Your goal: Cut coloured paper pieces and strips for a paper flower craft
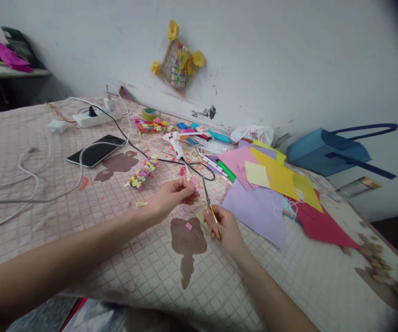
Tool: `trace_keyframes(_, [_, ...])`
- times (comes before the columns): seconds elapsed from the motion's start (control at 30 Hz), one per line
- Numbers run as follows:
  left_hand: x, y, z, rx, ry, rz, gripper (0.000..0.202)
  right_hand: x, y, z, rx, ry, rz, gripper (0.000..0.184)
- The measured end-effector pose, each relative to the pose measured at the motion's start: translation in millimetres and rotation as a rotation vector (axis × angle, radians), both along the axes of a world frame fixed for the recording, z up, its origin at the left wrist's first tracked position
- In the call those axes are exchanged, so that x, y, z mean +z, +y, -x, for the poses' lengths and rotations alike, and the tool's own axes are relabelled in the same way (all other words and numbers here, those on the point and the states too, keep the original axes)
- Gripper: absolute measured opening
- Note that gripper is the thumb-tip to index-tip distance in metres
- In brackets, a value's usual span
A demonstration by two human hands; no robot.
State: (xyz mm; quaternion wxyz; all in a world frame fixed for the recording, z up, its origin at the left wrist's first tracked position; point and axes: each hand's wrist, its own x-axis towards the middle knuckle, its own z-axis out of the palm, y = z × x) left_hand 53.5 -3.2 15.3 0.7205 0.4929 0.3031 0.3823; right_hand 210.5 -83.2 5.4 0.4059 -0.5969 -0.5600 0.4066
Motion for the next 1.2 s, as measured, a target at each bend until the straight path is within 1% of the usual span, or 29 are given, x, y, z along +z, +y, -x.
trace_keyframes(0.07, [-0.9,-1.5,-1.3,-0.024,0.015,0.007,0.02,2.4,1.7,0.1,-0.038,0.063,0.0,0.034])
trace_keyframes(0.17, [-1.0,-4.6,-3.5,-0.054,0.036,0.02,0.018,5.6,2.3,0.0,-0.045,0.152,-0.002,0.035])
trace_keyframes(0.3, [0.8,-6.6,-4.5,-0.069,0.052,0.023,0.017,7.4,0.0,-0.5,0.008,0.232,0.018,0.037])
trace_keyframes(0.4, [2.7,-5.4,-3.1,-0.066,0.039,0.009,0.017,8.1,-2.0,-0.5,0.069,0.229,0.02,0.037])
trace_keyframes(0.5, [4.3,-3.5,-1.4,-0.039,0.023,-0.005,0.018,8.2,-2.9,0.3,0.107,0.221,0.059,0.039])
trace_keyframes(0.57, [4.0,-3.3,-1.3,-0.023,0.033,-0.018,0.019,7.5,-2.4,0.6,0.087,0.201,0.056,0.038])
trace_keyframes(0.63, [1.9,-4.3,-2.4,-0.029,0.067,-0.039,0.019,6.2,-1.0,0.3,0.039,0.172,0.023,0.033])
trace_keyframes(0.73, [-3.1,-8.2,-5.1,-0.064,0.142,-0.087,0.02,3.9,1.6,-1.1,-0.018,0.163,-0.01,0.025])
trace_keyframes(0.87, [-6.7,-13.9,-6.7,-0.134,0.228,-0.117,0.023,1.7,3.2,-2.4,-0.034,0.185,-0.02,0.02])
trace_keyframes(1.07, [-1.4,-16.1,-6.0,-0.21,0.259,-0.034,0.025,-0.1,3.7,-3.3,-0.028,0.174,-0.022,0.017])
trace_keyframes(1.13, [0.9,-16.0,-5.8,-0.198,0.248,-0.019,0.026,0.3,3.9,-3.2,-0.034,0.185,-0.023,0.016])
trace_keyframes(1.2, [1.8,-15.4,-5.5,-0.18,0.232,-0.037,0.028,1.6,3.7,-2.9,-0.037,0.184,-0.015,0.015])
